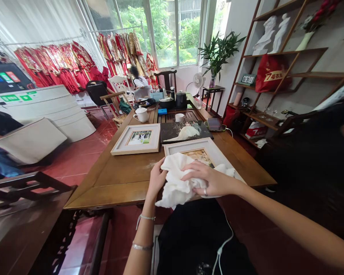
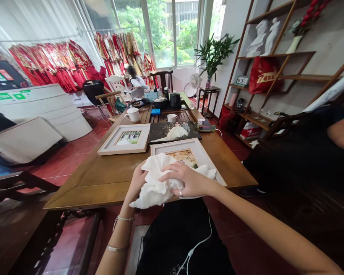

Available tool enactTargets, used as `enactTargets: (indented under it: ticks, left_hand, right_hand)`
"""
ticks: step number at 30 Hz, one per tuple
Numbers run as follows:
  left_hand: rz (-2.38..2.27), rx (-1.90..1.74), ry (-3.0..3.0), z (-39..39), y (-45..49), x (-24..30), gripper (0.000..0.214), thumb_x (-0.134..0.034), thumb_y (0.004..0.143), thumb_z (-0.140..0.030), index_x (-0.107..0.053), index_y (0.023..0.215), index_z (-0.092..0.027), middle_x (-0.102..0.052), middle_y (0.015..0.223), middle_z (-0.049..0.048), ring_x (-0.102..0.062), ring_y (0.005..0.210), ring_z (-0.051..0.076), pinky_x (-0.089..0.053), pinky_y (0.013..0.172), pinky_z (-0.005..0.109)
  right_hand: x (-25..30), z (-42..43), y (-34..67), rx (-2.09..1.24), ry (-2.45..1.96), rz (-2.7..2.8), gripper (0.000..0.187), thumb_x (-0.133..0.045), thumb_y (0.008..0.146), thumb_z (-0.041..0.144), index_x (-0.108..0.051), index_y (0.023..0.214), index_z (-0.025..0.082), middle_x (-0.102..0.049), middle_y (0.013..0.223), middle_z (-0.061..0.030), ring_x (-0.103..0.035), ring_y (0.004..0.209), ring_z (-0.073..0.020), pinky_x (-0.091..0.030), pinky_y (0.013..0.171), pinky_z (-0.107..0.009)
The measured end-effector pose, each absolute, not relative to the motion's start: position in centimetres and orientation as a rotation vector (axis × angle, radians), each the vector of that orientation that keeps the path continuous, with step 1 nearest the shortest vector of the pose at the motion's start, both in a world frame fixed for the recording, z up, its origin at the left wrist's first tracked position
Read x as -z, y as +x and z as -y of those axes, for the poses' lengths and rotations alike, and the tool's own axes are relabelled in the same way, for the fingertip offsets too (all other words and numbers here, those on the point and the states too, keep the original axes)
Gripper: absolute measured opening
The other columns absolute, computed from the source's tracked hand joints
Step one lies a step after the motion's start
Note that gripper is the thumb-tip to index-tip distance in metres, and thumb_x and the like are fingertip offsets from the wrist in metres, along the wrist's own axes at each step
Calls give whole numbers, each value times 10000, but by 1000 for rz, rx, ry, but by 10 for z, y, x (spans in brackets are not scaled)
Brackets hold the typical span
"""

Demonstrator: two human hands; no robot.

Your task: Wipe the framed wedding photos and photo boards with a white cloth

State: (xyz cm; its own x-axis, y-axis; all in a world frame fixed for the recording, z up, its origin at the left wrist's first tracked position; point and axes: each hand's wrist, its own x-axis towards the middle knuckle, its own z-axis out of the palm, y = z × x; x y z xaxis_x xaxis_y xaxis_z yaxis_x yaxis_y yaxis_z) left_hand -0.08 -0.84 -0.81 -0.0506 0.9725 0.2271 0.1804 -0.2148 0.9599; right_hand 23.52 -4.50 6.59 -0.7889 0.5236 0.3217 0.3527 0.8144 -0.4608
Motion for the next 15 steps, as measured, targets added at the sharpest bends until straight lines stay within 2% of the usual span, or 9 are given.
enactTargets:
  ticks: [3,9,12,15]
  left_hand:
    - [-1245,-1292,1423,8,4,8,461,-632,779,-235,-620,1227,-128,-693,1126,134,-665,955,220,-522,859,352]
    - [-1264,-1308,1515,2,5,12,442,-619,833,-285,-615,1251,-140,-690,1071,116,-649,965,207,-499,914,361]
    - [-1249,-1300,1543,1,4,11,424,-621,836,-287,-622,1237,-149,-689,1043,106,-644,964,205,-494,918,357]
    - [-1263,-1283,1569,2,5,7,379,-599,846,-287,-635,1197,-149,-686,1035,102,-638,955,201,-490,912,349]
  right_hand:
    - [-65,43,251,-412,-724,2569,359,-623,782,139,-640,1126,238,-602,1219,-91,-522,1158,-254,-391,1005,-440]
    - [-61,0,282,12,-1269,2488,291,-563,806,149,-678,1069,196,-624,1155,-124,-537,1064,-298,-442,901,-455]
    - [-60,-22,279,26,-1493,2353,305,-513,886,257,-663,1151,233,-608,1203,-117,-517,1094,-311,-447,868,-451]
    - [-57,-30,253,-68,-1487,2342,389,-452,943,348,-585,1303,288,-572,1274,-123,-475,1167,-335,-414,913,-498]
